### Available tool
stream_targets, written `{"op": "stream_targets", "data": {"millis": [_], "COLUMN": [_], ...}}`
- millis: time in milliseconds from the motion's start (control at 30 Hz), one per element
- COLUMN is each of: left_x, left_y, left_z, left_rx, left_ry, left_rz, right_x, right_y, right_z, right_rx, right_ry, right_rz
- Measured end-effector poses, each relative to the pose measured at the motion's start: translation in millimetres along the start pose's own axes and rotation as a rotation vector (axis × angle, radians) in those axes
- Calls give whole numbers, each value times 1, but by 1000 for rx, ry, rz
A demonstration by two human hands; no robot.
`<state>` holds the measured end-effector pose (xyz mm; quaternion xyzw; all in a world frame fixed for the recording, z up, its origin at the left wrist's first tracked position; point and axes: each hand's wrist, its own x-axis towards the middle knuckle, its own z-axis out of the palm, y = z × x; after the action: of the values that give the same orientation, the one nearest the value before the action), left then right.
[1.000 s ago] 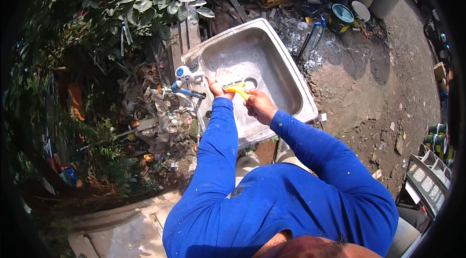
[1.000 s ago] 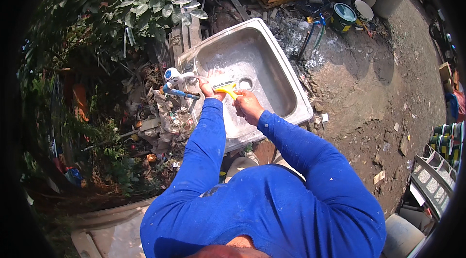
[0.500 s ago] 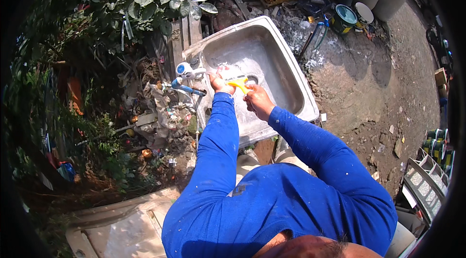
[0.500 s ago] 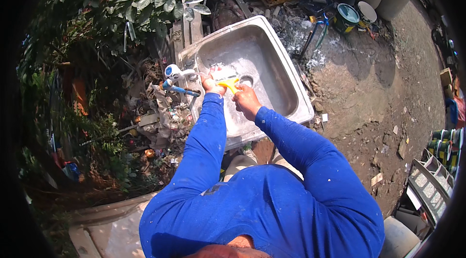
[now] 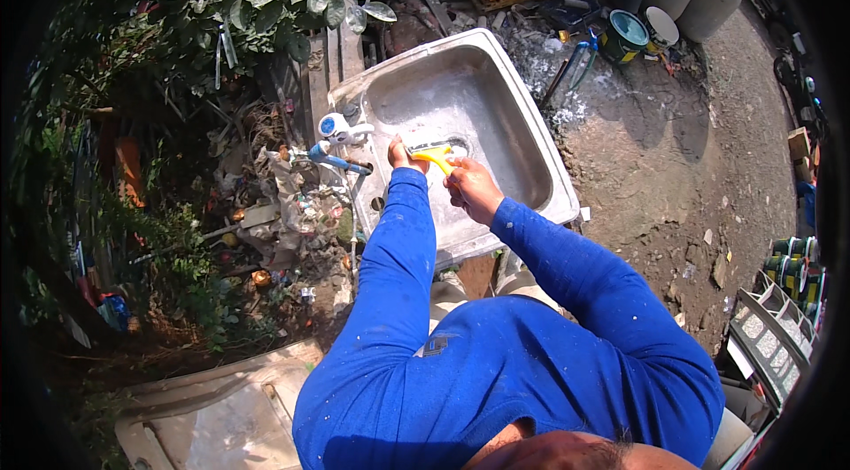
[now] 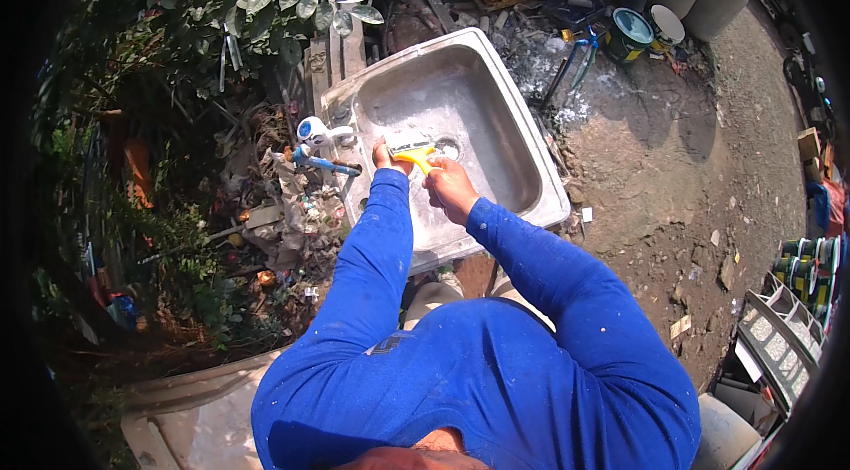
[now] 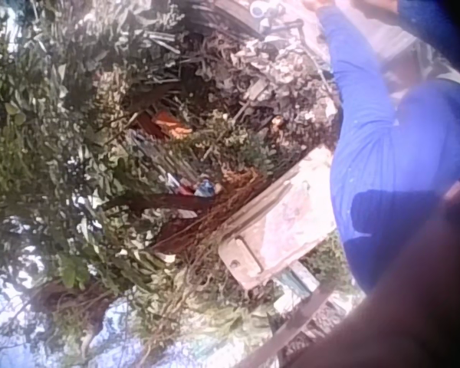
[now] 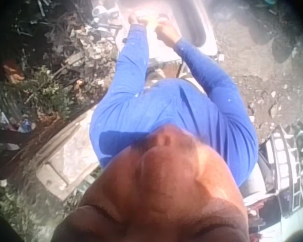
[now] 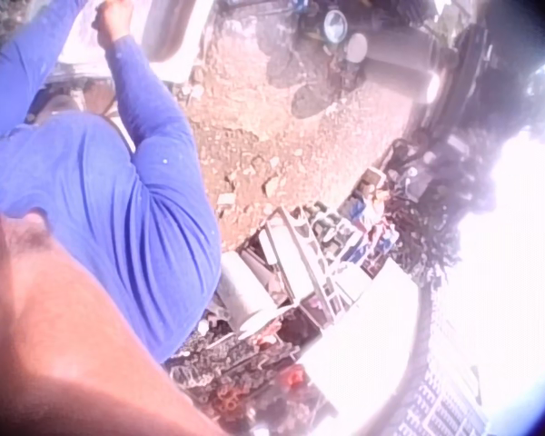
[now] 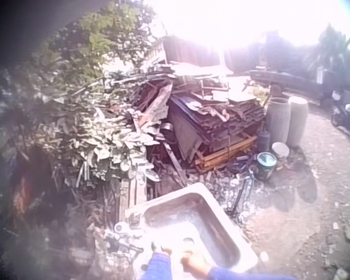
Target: The person uses a yellow-handled brush to scrub a green bucket and then scrubs the interior of an outdoor stainless steel sink under running water. The person rinses the brush and continues scrubbing the sink basin and drain area.
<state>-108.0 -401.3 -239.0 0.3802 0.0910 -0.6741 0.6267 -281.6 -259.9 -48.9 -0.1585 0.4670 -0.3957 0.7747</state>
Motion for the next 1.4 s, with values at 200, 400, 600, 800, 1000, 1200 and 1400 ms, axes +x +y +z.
{"op": "stream_targets", "data": {"millis": [200, 400, 600, 800, 1000, 1200, 1400], "left_x": [-39, -64, -75, -77, -97, -135, -149], "left_y": [4, -1, -4, 20, 37, 57, 71], "left_z": [21, 10, 6, -13, 0, -9, -2], "left_rx": [81, 221, 564, 728, 972, 1227, 1165], "left_ry": [47, -30, -60, -89, -172, -222, -276], "left_rz": [-88, -61, -36, 7, 14, -94, -145], "right_x": [28, 57, 89, 89, 119, 145, 202], "right_y": [15, 45, 70, 61, 70, 73, 87], "right_z": [-7, -4, -9, 11, 10, 40, 34], "right_rx": [-162, -387, -535, -805, -952, -979, -1054], "right_ry": [61, 145, 186, 188, 389, 318, 218], "right_rz": [-51, -148, -366, -359, -538, -266, -258]}}
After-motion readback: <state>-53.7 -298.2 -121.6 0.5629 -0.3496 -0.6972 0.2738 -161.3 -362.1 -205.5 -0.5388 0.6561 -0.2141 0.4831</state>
